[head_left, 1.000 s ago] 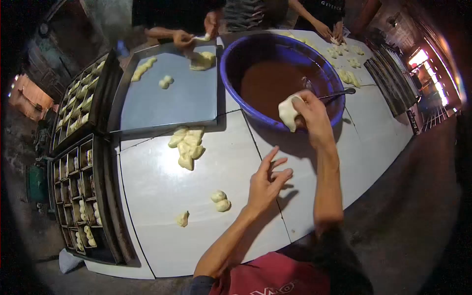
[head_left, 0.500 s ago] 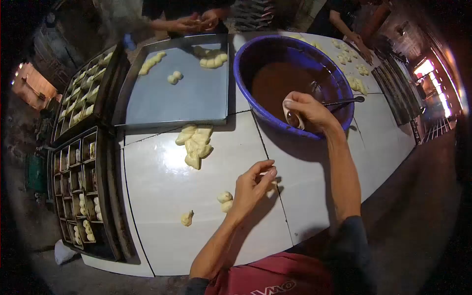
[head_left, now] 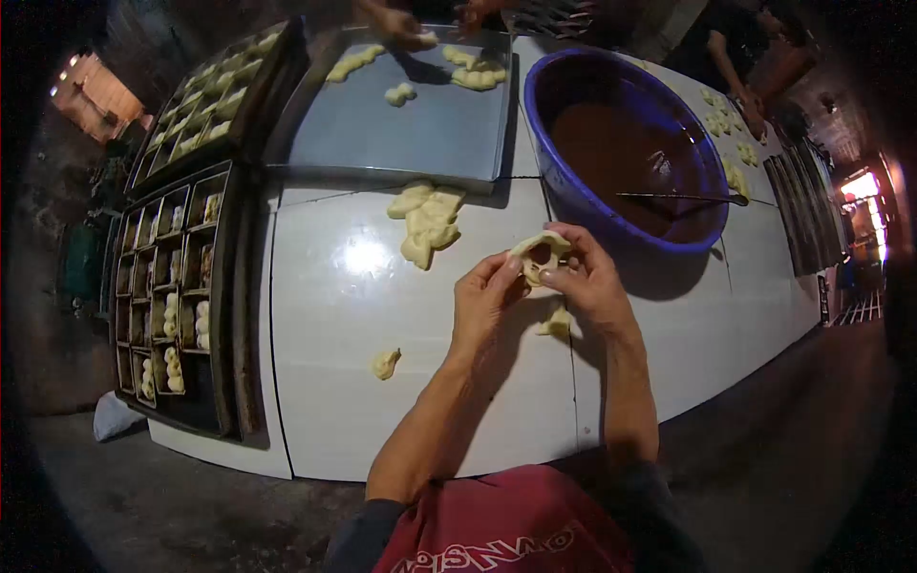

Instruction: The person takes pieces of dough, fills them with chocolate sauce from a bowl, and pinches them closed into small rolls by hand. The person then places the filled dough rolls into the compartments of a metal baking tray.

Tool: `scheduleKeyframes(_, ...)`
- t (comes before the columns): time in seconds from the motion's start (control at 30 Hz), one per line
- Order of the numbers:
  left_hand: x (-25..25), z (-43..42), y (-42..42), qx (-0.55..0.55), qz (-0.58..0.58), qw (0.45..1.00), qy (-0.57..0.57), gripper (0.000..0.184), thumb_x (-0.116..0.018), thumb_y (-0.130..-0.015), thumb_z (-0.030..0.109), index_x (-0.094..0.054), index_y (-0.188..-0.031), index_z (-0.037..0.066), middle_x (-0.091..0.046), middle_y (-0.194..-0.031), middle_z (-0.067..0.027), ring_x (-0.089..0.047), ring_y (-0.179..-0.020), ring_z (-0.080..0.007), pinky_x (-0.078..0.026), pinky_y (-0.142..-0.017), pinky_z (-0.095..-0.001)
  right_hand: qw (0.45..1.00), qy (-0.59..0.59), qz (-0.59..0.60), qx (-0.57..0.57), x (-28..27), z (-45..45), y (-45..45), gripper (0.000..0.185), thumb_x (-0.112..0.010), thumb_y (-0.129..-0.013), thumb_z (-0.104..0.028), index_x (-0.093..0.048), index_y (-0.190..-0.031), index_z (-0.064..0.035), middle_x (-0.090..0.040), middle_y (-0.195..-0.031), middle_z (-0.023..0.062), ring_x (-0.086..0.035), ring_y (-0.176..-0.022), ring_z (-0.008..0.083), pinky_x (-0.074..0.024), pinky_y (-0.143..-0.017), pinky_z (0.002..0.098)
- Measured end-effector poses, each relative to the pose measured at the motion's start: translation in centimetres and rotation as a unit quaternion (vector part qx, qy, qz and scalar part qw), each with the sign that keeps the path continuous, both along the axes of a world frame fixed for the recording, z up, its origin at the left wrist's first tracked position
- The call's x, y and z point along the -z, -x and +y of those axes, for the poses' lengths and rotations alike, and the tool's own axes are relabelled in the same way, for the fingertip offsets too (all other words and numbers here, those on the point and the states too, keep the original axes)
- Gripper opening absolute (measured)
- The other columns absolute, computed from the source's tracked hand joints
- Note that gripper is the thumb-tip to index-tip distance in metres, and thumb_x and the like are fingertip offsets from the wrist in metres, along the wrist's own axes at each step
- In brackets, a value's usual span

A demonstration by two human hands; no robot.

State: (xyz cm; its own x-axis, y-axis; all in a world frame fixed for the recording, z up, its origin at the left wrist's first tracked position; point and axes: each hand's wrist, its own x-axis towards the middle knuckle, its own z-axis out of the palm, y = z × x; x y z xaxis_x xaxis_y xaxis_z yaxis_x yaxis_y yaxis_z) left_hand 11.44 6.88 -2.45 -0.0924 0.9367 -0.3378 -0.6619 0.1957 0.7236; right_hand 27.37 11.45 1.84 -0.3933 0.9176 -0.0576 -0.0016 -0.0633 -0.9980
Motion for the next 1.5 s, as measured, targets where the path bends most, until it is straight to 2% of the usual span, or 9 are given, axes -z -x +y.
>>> scheduleKeyframes(0.1, 0.2, -1.4, 1.6, -0.006, 0.034, 0.999, -0.013, 0.038, -0.068, -0.096, 0.02, -0.062, -0.124, -0.003, -0.069, -0.102, -0.0067, -0.066, -0.089, -0.0134, -0.056, -0.078, -0.0273, 0.952, -0.245, -0.181, 0.023, 1.0, -2.3, 2.7, 0.063, -0.079, -0.079, -0.011, -0.055, -0.137, -0.0065, -0.039, -0.147, 0.0182, -0.056, -0.12, 0.0286, -0.0503, -0.099, 0.0373)
scheduleKeyframes(0.23, -0.3, -2.5, 2.1, -0.055, 0.139, 0.987, -0.051, 0.039, -0.068, -0.096, 0.018, -0.063, -0.127, -0.004, -0.07, -0.104, -0.0078, -0.064, -0.086, -0.0101, -0.053, -0.075, -0.0234, 0.936, -0.289, -0.171, 0.105, 3.7, -3.7, 5.6, 0.032, -0.068, -0.086, -0.002, -0.068, -0.118, -0.0035, -0.059, -0.118, 0.0121, -0.063, -0.101, 0.0237, -0.0517, -0.087, 0.0338)
scheduleKeyframes(0.47, -1.6, -2.4, 5.0, -0.005, 0.116, 0.992, -0.052, 0.035, -0.071, -0.094, 0.025, -0.069, -0.12, 0.001, -0.07, -0.094, -0.0021, -0.062, -0.075, -0.0064, -0.055, -0.068, -0.0223, 0.996, 0.039, 0.069, 0.052, 3.5, -3.5, 7.0, 0.018, -0.071, -0.089, -0.011, -0.071, -0.103, -0.0004, -0.068, -0.098, 0.0042, -0.062, -0.089, 0.0122, -0.0485, -0.077, 0.0252)
scheduleKeyframes(0.6, -2.5, -1.9, 8.4, 0.083, 0.146, 0.986, 0.012, 0.035, -0.07, -0.094, 0.028, -0.069, -0.117, 0.002, -0.07, -0.097, -0.0059, -0.066, -0.085, -0.0119, -0.055, -0.068, -0.0234, 0.999, -0.02, 0.015, -0.028, 1.2, -5.1, 6.8, 0.036, -0.07, -0.089, -0.01, -0.064, -0.124, -0.0019, -0.069, -0.108, 0.0078, -0.063, -0.09, 0.0123, -0.0483, -0.077, 0.025)
scheduleKeyframes(0.63, -2.2, -2.0, 8.6, 0.075, 0.138, 0.988, 0.005, 0.036, -0.07, -0.093, 0.028, -0.069, -0.118, 0.002, -0.07, -0.097, -0.0064, -0.067, -0.085, -0.0126, -0.055, -0.069, -0.0246, 0.973, -0.217, -0.059, -0.057, 1.8, -4.6, 6.7, 0.043, -0.069, -0.089, -0.006, -0.061, -0.131, -0.0049, -0.068, -0.112, 0.01, -0.063, -0.091, 0.0137, -0.0492, -0.077, 0.0262)
scheduleKeyframes(0.93, -3.2, -3.2, 7.6, 0.06, 0.121, 0.985, -0.106, 0.032, -0.064, -0.095, 0.017, -0.066, -0.122, 0.0, -0.071, -0.102, -0.0111, -0.069, -0.089, -0.0166, -0.061, -0.076, -0.0323, 0.903, -0.4, -0.049, 0.149, 3.2, -4.6, 9.4, 0.026, -0.068, -0.091, -0.006, -0.058, -0.114, -0.005, -0.061, -0.103, 0.011, -0.061, -0.091, 0.02, -0.0509, -0.076, 0.0325)
scheduleKeyframes(1.2, -2.5, -4.2, 6.4, 0.052, 0.118, 0.985, -0.116, 0.032, -0.062, -0.097, 0.014, -0.064, -0.124, -0.003, -0.07, -0.107, -0.0102, -0.067, -0.096, -0.0171, -0.057, -0.083, -0.0313, 0.887, -0.404, -0.121, 0.19, 4.3, -3.9, 9.5, 0.015, -0.069, -0.092, -0.009, -0.061, -0.104, -0.005, -0.064, -0.091, 0.0092, -0.061, -0.071, 0.0211, -0.0511, -0.069, 0.033)
scheduleKeyframes(1.27, -1.1, -3.9, 6.7, 0.065, 0.229, 0.966, -0.096, 0.033, -0.066, -0.095, 0.016, -0.065, -0.122, -0.003, -0.07, -0.105, -0.01, -0.067, -0.096, -0.0166, -0.056, -0.081, -0.0303, 0.917, -0.333, -0.177, 0.132, 4.6, -3.7, 8.6, 0.016, -0.068, -0.091, -0.009, -0.063, -0.106, -0.0044, -0.065, -0.097, 0.0106, -0.063, -0.076, 0.0219, -0.052, -0.071, 0.0334)
scheduleKeyframes(1.5, -0.9, -5.0, 7.1, 0.045, 0.116, 0.992, -0.006, 0.04, -0.064, -0.098, 0.027, -0.063, -0.124, -0.003, -0.069, -0.104, -0.0117, -0.066, -0.082, -0.015, -0.054, -0.073, -0.0268, 0.943, -0.287, -0.168, -0.013, 2.0, -6.2, 7.0, 0.025, -0.067, -0.09, -0.008, -0.066, -0.114, -0.0022, -0.065, -0.112, 0.0145, -0.066, -0.093, 0.0241, -0.0533, -0.081, 0.0333)
